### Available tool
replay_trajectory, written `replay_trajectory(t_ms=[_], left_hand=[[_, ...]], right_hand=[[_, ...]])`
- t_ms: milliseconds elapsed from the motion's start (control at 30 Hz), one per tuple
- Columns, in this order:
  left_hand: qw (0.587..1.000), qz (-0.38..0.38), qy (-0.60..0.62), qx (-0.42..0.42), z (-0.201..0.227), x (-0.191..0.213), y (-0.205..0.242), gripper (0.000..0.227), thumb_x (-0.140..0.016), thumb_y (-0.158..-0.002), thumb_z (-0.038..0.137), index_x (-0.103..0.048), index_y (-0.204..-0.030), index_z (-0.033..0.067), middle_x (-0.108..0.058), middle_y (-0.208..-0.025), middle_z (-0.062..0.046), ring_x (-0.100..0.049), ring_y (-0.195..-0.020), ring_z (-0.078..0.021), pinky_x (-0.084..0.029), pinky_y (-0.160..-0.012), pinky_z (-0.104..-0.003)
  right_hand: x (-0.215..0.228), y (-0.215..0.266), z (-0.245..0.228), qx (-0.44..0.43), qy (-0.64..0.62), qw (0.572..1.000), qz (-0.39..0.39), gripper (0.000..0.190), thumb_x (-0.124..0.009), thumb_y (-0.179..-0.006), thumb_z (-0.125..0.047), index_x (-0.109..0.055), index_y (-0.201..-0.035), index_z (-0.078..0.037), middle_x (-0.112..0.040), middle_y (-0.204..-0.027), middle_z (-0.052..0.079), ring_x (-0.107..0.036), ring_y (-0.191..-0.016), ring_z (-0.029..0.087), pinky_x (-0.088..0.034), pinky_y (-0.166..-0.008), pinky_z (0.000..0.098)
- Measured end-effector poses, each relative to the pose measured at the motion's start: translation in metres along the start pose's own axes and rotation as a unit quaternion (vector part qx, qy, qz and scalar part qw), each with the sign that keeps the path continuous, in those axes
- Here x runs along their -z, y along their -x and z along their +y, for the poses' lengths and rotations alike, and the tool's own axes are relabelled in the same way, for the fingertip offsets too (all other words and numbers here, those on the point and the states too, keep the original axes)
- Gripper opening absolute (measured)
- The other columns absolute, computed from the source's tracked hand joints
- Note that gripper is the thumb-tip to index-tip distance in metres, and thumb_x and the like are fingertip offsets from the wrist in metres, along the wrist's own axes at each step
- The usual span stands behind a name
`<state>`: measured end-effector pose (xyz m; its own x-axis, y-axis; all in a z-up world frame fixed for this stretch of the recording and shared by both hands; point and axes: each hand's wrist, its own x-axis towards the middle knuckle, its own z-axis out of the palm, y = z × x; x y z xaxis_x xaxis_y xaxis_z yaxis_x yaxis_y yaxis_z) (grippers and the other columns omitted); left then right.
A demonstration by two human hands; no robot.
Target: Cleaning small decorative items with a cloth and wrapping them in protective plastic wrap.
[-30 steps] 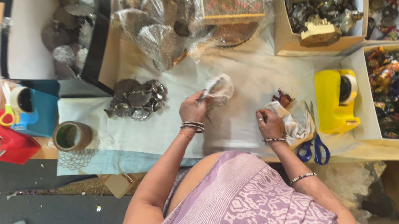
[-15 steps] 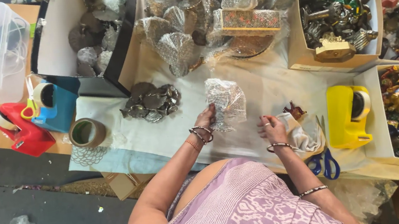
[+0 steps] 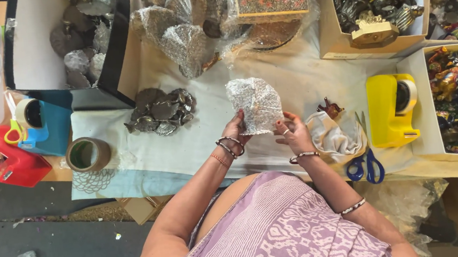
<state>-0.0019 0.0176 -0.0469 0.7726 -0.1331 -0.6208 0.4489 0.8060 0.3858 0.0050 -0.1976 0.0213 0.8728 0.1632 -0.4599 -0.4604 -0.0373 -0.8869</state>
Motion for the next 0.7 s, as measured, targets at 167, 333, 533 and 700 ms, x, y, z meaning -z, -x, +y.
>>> replay_trajectory(t_ms=[167, 333, 533, 700], left_hand=[[0.999, -0.039, -0.029, -0.023, -0.019, 0.024, -0.029, 0.044, -0.066, -0.103, 0.044, -0.062, -0.135, 0.0138, -0.057, -0.110, 0.001, -0.056, -0.097, -0.0163, -0.055, -0.090, -0.042], [0.998, -0.051, -0.023, -0.028, 0.001, -0.011, 0.009, 0.046, -0.066, -0.094, 0.045, -0.064, -0.126, 0.0107, -0.074, -0.114, -0.005, -0.070, -0.103, -0.0205, -0.058, -0.092, -0.042], [0.996, -0.087, 0.034, 0.015, -0.013, -0.004, 0.005, 0.047, -0.064, -0.109, 0.045, -0.061, -0.138, 0.0083, -0.058, -0.102, -0.003, -0.063, -0.100, -0.0191, -0.059, -0.099, -0.048], [0.991, -0.126, 0.032, 0.014, -0.011, -0.018, 0.017, 0.047, -0.051, -0.106, 0.036, -0.055, -0.141, 0.0050, -0.069, -0.128, -0.013, -0.068, -0.115, -0.0269, -0.056, -0.100, -0.046]], right_hand=[[0.013, -0.014, 0.015, -0.107, -0.101, 0.986, -0.080, 0.031, -0.076, -0.090, -0.023, -0.070, -0.113, -0.004, -0.073, -0.106, 0.005, -0.074, -0.092, 0.020, -0.064, -0.076, 0.0361], [0.032, -0.030, 0.026, -0.048, -0.117, 0.991, -0.050, 0.018, -0.077, -0.091, -0.018, -0.074, -0.102, -0.004, -0.076, -0.093, 0.005, -0.072, -0.082, 0.018, -0.064, -0.077, 0.0366], [0.027, -0.021, 0.018, 0.004, -0.147, 0.986, -0.083, 0.015, -0.076, -0.093, -0.013, -0.071, -0.103, -0.003, -0.074, -0.094, 0.004, -0.072, -0.082, 0.016, -0.063, -0.077, 0.0365], [0.037, -0.021, 0.018, 0.166, -0.007, 0.980, -0.107, 0.013, -0.069, -0.096, -0.006, -0.071, -0.108, -0.001, -0.077, -0.096, 0.008, -0.073, -0.085, 0.014, -0.061, -0.079, 0.0322]])
